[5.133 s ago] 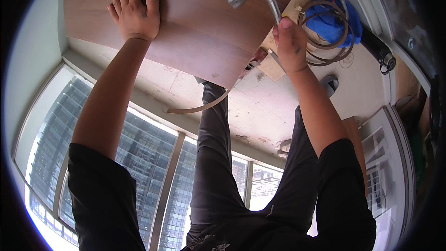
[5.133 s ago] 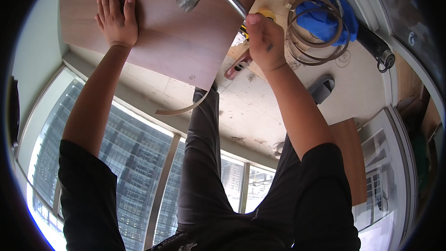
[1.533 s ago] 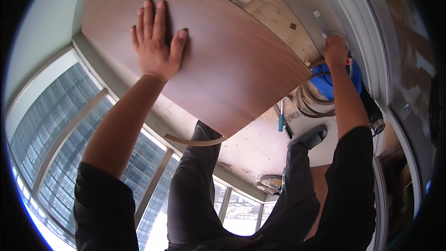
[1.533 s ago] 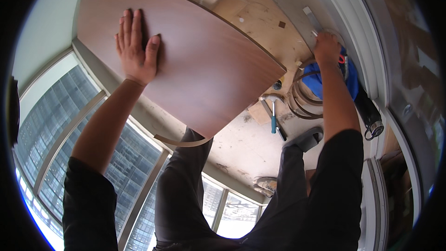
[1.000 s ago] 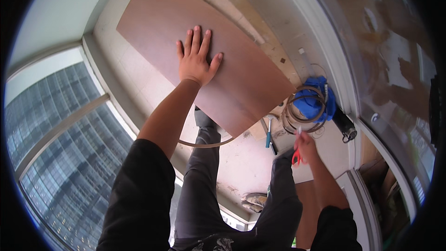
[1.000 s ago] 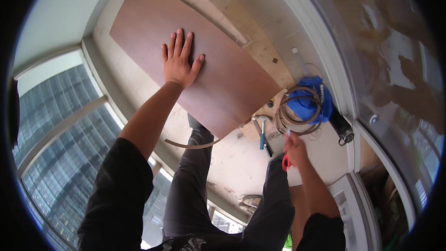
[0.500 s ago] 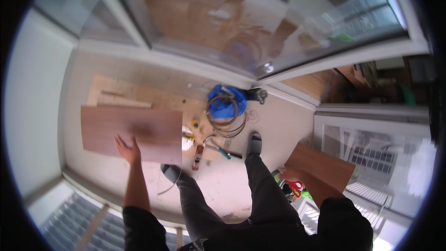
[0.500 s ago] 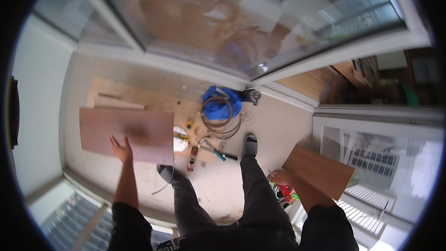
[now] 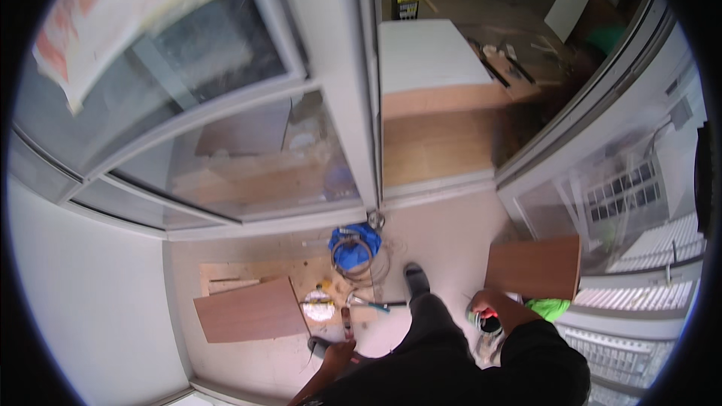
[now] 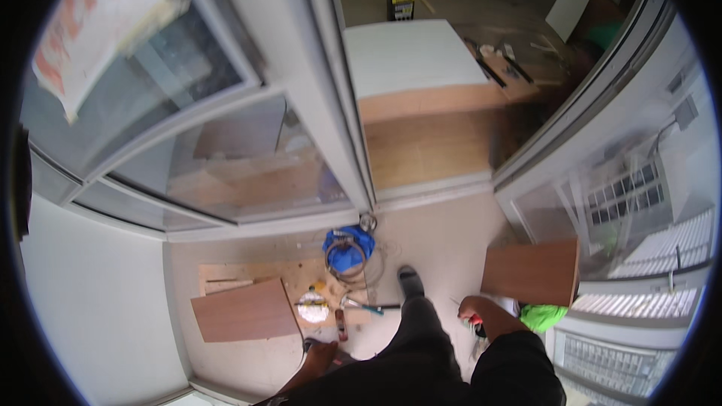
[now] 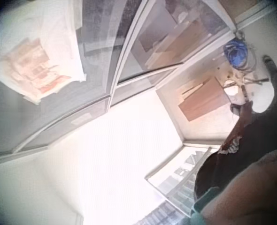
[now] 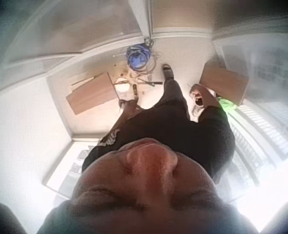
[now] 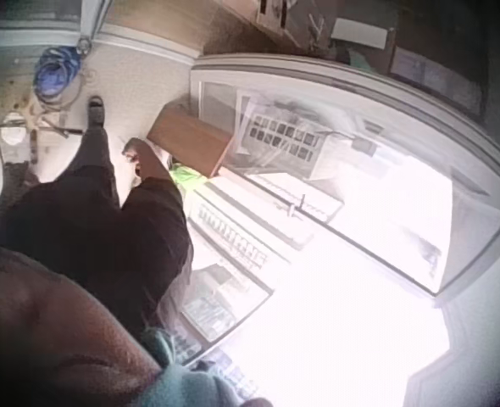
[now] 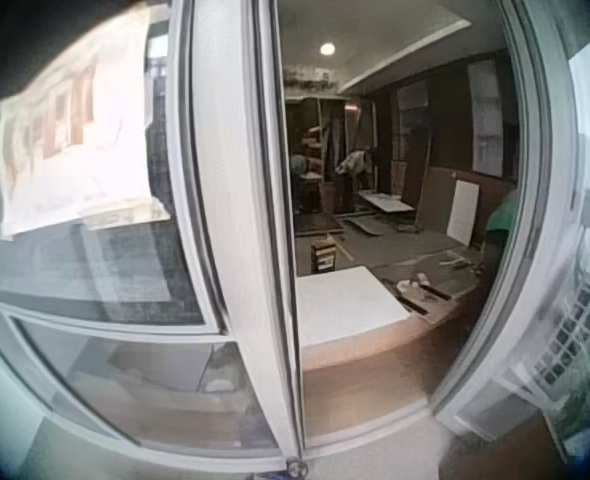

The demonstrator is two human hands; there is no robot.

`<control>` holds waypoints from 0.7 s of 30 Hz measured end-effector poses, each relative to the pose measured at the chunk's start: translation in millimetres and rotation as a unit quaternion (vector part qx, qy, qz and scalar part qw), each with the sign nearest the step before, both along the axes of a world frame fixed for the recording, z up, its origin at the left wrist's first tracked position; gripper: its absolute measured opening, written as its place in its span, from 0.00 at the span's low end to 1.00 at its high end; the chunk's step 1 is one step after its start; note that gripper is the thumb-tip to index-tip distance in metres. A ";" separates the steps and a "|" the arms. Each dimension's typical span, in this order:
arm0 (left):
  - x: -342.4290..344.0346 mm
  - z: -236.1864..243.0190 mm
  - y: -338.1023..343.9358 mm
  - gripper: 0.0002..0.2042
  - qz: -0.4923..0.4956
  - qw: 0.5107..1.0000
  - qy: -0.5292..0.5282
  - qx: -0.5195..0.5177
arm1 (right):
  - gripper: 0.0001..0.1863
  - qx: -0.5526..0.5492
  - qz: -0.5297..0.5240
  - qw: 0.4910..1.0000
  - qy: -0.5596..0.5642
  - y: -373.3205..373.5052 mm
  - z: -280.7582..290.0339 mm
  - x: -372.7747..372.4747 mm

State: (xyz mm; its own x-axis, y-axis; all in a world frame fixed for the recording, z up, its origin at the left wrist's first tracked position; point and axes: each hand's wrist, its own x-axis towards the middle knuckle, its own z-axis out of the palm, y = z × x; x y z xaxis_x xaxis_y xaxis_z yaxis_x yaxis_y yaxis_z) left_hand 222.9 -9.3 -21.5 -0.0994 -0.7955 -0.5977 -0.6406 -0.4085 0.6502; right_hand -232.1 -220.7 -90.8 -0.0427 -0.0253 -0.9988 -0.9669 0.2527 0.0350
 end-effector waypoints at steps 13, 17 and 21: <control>-103.8 250.9 -88.6 0.24 0.284 0.895 0.322 0.122 | 0.07 -0.039 0.052 0.994 -0.085 -97.1 -30.2 -80.8; -95.4 275.5 -52.7 0.25 0.346 0.776 0.525 0.039 | 0.07 -0.028 -0.089 0.995 -0.030 -87.5 -32.0 -74.1; -77.2 267.2 -8.1 0.34 0.355 0.780 0.515 0.006 | 0.11 -0.004 -0.095 0.995 -0.037 -66.5 46.3 -49.5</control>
